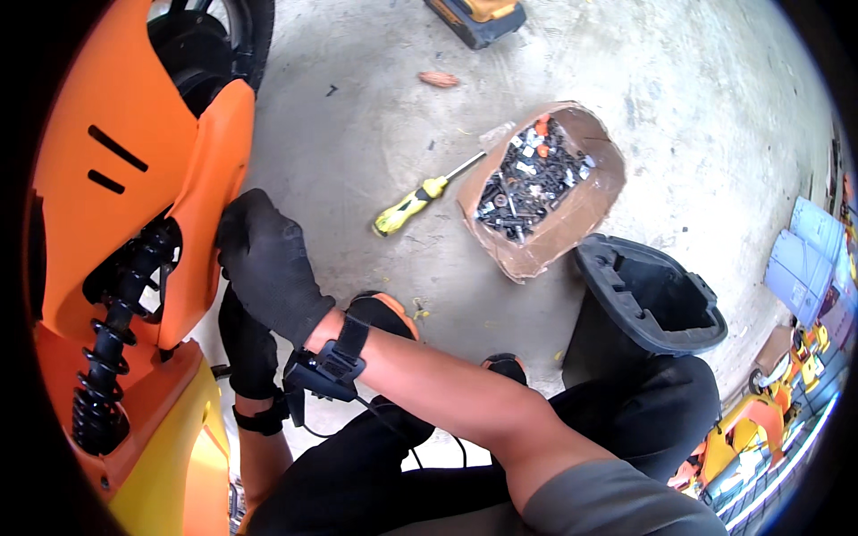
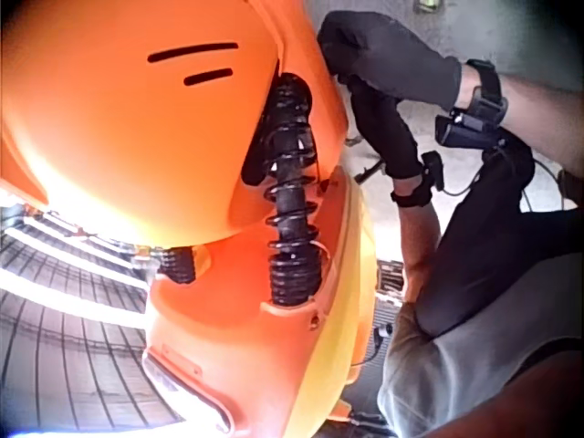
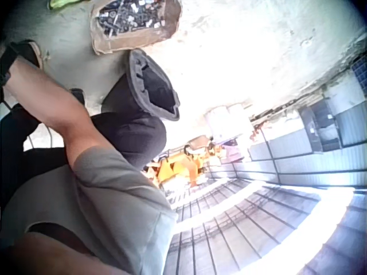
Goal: The person picks up a small screw and a bracket from a box on the floor, then uses a screwdriver to attach them to the frame of an orange scooter.
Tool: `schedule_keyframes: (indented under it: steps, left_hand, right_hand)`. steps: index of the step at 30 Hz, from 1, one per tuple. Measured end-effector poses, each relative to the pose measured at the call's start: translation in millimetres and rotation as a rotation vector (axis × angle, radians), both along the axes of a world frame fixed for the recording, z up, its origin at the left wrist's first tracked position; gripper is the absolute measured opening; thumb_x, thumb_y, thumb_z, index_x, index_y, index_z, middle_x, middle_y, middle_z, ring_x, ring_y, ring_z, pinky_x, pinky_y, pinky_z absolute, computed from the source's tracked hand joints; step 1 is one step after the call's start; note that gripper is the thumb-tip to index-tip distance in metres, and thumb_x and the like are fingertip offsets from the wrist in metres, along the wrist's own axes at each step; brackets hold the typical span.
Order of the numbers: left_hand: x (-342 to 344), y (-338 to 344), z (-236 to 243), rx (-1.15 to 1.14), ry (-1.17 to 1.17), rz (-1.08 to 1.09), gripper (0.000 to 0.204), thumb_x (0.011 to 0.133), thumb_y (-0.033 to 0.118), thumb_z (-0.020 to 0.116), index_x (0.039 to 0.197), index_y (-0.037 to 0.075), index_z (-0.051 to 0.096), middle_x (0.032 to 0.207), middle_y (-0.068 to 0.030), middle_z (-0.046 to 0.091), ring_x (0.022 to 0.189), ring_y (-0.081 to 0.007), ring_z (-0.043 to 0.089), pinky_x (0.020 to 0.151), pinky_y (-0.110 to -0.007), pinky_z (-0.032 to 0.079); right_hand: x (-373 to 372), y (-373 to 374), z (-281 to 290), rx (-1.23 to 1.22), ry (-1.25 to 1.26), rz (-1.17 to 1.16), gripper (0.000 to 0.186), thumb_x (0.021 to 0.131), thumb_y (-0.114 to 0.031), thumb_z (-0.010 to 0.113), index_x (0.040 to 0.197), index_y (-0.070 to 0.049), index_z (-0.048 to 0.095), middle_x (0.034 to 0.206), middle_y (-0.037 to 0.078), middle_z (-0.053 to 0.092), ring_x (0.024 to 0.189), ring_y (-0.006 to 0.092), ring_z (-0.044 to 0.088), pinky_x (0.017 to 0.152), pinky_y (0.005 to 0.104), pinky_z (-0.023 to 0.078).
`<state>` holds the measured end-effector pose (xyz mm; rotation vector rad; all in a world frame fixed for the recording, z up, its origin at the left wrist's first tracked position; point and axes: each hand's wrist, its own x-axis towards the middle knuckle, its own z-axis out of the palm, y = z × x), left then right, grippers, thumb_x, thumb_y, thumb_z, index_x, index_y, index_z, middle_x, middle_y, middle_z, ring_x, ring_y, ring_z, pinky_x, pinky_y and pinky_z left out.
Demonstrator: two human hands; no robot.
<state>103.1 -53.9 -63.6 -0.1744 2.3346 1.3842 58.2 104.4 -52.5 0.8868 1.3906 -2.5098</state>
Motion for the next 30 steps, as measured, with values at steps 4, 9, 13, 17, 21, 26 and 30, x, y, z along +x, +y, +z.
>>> schedule_keyframes:
  steps: [4, 9, 13, 17, 21, 26, 30]
  left_hand:
    - [-3, -2, 4, 0.147, -0.183, 0.068, 0.028, 0.096, 0.009, 0.057, 0.121, -0.003, 0.06, 0.116, -0.0046, 0.063, 0.104, -0.0121, 0.057, 0.089, -0.026, 0.045]
    - [-4, 4, 6, 0.098, -0.099, 0.0, 0.025, 0.096, 0.008, 0.057, 0.119, -0.002, 0.059, 0.111, -0.0039, 0.063, 0.103, -0.012, 0.057, 0.089, -0.026, 0.044]
    - [2, -3, -1, 0.137, -0.074, 0.045, 0.028, 0.097, 0.008, 0.059, 0.123, -0.002, 0.058, 0.111, -0.0032, 0.063, 0.103, -0.011, 0.057, 0.087, -0.025, 0.045]
    - [6, -10, -6, 0.174, -0.117, 0.11, 0.033, 0.097, 0.008, 0.061, 0.128, -0.002, 0.057, 0.118, -0.0036, 0.062, 0.104, -0.0106, 0.057, 0.087, -0.025, 0.045]
    - [2, -12, -3, 0.122, -0.208, 0.098, 0.033, 0.098, 0.008, 0.059, 0.129, -0.003, 0.056, 0.123, -0.0052, 0.062, 0.106, -0.012, 0.057, 0.089, -0.025, 0.046]
    - [0, -2, 0, 0.235, -0.125, 0.122, 0.028, 0.099, 0.008, 0.057, 0.125, -0.003, 0.057, 0.117, -0.005, 0.063, 0.107, -0.0131, 0.058, 0.091, -0.027, 0.045]
    - [3, -4, 1, 0.163, -0.063, 0.026, 0.027, 0.099, 0.008, 0.057, 0.123, -0.003, 0.058, 0.117, -0.0053, 0.063, 0.107, -0.0135, 0.058, 0.092, -0.028, 0.045]
  right_hand:
    - [9, -10, -9, 0.263, 0.207, -0.105, 0.009, 0.093, -0.005, 0.058, 0.1, 0.002, 0.056, 0.084, 0.015, 0.069, 0.072, 0.025, 0.069, 0.064, 0.0357, 0.053]
    - [7, -11, -18, 0.477, 0.272, -0.084, 0.012, 0.093, -0.006, 0.061, 0.099, 0.003, 0.056, 0.081, 0.019, 0.067, 0.071, 0.0345, 0.068, 0.063, 0.0404, 0.052]
    - [3, -6, -14, 0.088, 0.076, 0.089, 0.014, 0.097, -0.011, 0.057, 0.097, 0.003, 0.056, 0.075, 0.018, 0.065, 0.065, 0.0311, 0.067, 0.061, 0.0402, 0.052]
    - [1, -8, -14, 0.221, 0.063, 0.083, 0.016, 0.1, -0.012, 0.052, 0.098, 0.004, 0.054, 0.074, 0.016, 0.066, 0.062, 0.0256, 0.067, 0.06, 0.0385, 0.052]
    - [3, -11, -15, 0.278, 0.126, -0.044, 0.013, 0.099, -0.01, 0.053, 0.101, 0.003, 0.053, 0.076, 0.018, 0.066, 0.065, 0.0284, 0.068, 0.061, 0.0384, 0.052]
    - [8, -13, -14, 0.367, 0.28, -0.12, 0.009, 0.095, -0.004, 0.056, 0.101, 0.002, 0.053, 0.08, 0.02, 0.066, 0.071, 0.0361, 0.068, 0.063, 0.0408, 0.052]
    - [8, -11, -14, 0.512, 0.316, -0.138, 0.008, 0.093, -0.002, 0.058, 0.1, 0.001, 0.055, 0.081, 0.02, 0.066, 0.071, 0.0386, 0.067, 0.063, 0.0418, 0.052]
